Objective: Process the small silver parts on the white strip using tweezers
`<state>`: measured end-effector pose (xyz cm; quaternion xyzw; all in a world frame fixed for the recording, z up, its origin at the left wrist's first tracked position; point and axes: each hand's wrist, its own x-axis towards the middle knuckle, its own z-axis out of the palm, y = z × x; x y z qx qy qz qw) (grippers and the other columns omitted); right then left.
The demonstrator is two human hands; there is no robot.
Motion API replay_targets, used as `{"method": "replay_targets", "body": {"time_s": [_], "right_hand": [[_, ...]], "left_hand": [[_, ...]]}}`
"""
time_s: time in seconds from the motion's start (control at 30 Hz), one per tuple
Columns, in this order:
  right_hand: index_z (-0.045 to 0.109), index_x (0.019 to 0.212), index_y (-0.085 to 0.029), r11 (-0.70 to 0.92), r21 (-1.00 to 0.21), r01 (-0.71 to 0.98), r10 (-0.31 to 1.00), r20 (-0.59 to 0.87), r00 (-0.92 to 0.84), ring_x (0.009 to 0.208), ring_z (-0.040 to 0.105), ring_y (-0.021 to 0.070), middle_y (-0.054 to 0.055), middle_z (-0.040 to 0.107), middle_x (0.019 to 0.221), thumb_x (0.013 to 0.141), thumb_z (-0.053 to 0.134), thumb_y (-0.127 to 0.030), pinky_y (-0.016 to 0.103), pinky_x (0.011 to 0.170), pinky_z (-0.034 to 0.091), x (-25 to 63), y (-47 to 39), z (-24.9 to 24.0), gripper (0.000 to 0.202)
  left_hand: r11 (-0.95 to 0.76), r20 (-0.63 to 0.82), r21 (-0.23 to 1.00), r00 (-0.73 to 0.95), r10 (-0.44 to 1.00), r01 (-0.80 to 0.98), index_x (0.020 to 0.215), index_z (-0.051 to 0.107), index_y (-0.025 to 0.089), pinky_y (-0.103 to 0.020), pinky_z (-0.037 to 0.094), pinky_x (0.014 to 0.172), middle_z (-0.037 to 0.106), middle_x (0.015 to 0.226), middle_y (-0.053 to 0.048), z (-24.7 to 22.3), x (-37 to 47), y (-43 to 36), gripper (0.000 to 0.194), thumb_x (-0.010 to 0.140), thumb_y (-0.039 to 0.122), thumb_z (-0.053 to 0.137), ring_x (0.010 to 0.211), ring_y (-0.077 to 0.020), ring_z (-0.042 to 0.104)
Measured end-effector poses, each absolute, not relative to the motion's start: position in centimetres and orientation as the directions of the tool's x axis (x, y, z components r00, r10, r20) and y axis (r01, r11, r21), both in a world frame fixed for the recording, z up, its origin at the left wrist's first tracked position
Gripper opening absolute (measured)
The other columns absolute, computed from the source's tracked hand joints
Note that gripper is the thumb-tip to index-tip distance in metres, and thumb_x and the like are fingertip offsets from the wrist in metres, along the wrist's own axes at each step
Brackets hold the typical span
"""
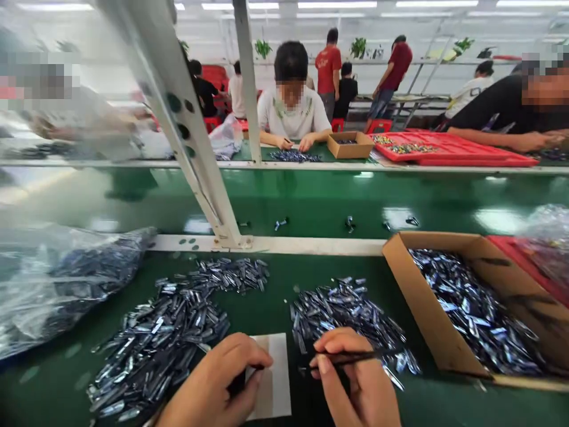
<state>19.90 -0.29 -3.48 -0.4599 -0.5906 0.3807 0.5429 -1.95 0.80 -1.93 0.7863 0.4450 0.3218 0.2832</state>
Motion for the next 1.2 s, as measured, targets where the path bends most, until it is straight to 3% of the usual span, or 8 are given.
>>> {"method": "replay_targets", "body": {"time_s": [0.2, 0.4, 0.5, 0.63, 0.73, 0.87, 1.03, 1.2], "right_hand": [[0.055, 0.105, -0.032, 0.293, -0.950, 0.106, 0.952, 0.280, -0.120, 0.073, 0.071, 0.0148, 0.002, 0.057, 0.097, 0.096, 0.054, -0.022, 0.025, 0.067, 0.063, 20.2, -0.5, -3.1, 0.013], [0.056, 0.106, -0.037, 0.139, -0.983, 0.121, 0.981, 0.120, -0.154, 0.078, 0.073, 0.0146, -0.001, 0.067, 0.096, 0.091, 0.064, -0.018, 0.023, 0.070, 0.062, 20.0, -0.6, -3.4, 0.025], [0.057, 0.106, -0.035, 0.183, -0.979, 0.091, 0.962, 0.159, -0.223, 0.083, 0.071, 0.0150, 0.000, 0.066, 0.097, 0.091, 0.065, -0.020, 0.025, 0.074, 0.060, 19.6, -0.7, -3.1, 0.023], [0.053, 0.109, -0.034, 0.220, -0.973, -0.074, 0.890, 0.232, -0.392, 0.082, 0.070, 0.0151, 0.001, 0.061, 0.098, 0.098, 0.055, -0.028, 0.029, 0.074, 0.058, 18.9, -1.2, -2.8, 0.013], [0.054, 0.105, -0.030, 0.214, -0.976, -0.048, 0.847, 0.209, -0.489, 0.080, 0.069, 0.0169, 0.003, 0.061, 0.096, 0.098, 0.054, -0.034, 0.032, 0.074, 0.055, 18.6, -1.6, -3.2, 0.009], [0.058, 0.100, -0.023, 0.147, -0.987, 0.071, 0.826, 0.083, -0.557, 0.079, 0.067, 0.0205, 0.007, 0.063, 0.092, 0.092, 0.059, -0.044, 0.033, 0.070, 0.053, 18.3, -1.7, -4.0, 0.023], [0.058, 0.096, -0.021, 0.121, -0.986, 0.113, 0.842, 0.041, -0.538, 0.076, 0.066, 0.0207, 0.009, 0.062, 0.092, 0.088, 0.057, -0.057, 0.033, 0.067, 0.052, 17.8, -1.8, -4.7, 0.037], [0.056, 0.098, -0.021, 0.073, -0.997, 0.025, 0.873, 0.052, -0.485, 0.070, 0.065, 0.0177, 0.004, 0.060, 0.085, 0.087, 0.058, -0.060, 0.032, 0.066, 0.053, 17.2, -1.9, -5.3, 0.041]], "left_hand": [[-0.288, 0.082, 0.754, 0.351, 0.933, 0.590, 0.084, 0.066, 0.024, -0.021, 0.050, 0.065, 0.069, 0.079, 0.005, -1.2, -1.8, 0.6, 0.020, 0.076, 0.006, 0.063, 0.069, -0.0125, 0.064], [-0.255, 0.082, 0.753, 0.298, 0.951, 0.606, 0.073, 0.066, 0.024, -0.023, 0.049, 0.066, 0.068, 0.075, 0.006, -1.4, -2.2, 0.9, 0.014, 0.078, 0.012, 0.071, 0.071, -0.0135, 0.064], [-0.247, 0.083, 0.744, 0.281, 0.956, 0.621, 0.073, 0.068, 0.025, -0.026, 0.047, 0.068, 0.069, 0.072, 0.007, -1.2, -2.1, 1.2, 0.014, 0.077, 0.013, 0.073, 0.070, -0.0144, 0.064], [-0.216, 0.021, 0.708, 0.286, 0.958, 0.672, 0.072, 0.070, 0.025, -0.027, 0.047, 0.068, 0.070, 0.072, 0.006, -0.9, -2.1, 1.4, 0.015, 0.077, 0.010, 0.074, 0.071, -0.0154, 0.064], [-0.257, -0.022, 0.656, 0.359, 0.933, 0.709, 0.073, 0.069, 0.022, -0.028, 0.047, 0.068, 0.069, 0.074, 0.004, -1.0, -2.2, 1.3, 0.014, 0.079, 0.010, 0.073, 0.073, -0.0164, 0.063], [-0.373, 0.002, 0.560, 0.448, 0.894, 0.740, 0.073, 0.067, 0.018, -0.029, 0.049, 0.071, 0.069, 0.080, -0.001, -1.5, -2.3, 1.2, 0.012, 0.082, 0.011, 0.071, 0.079, -0.0187, 0.063], [-0.470, 0.053, 0.482, 0.511, 0.858, 0.740, 0.080, 0.070, 0.020, -0.030, 0.051, 0.074, 0.068, 0.086, -0.002, -1.9, -2.5, 1.3, 0.009, 0.086, 0.014, 0.067, 0.084, -0.0190, 0.063], [-0.528, 0.164, 0.447, 0.514, 0.842, 0.722, 0.080, 0.069, 0.020, -0.029, 0.052, 0.075, 0.068, 0.087, -0.002, -1.9, -2.7, 1.0, 0.016, 0.082, 0.005, 0.063, 0.083, -0.0182, 0.063]]}}
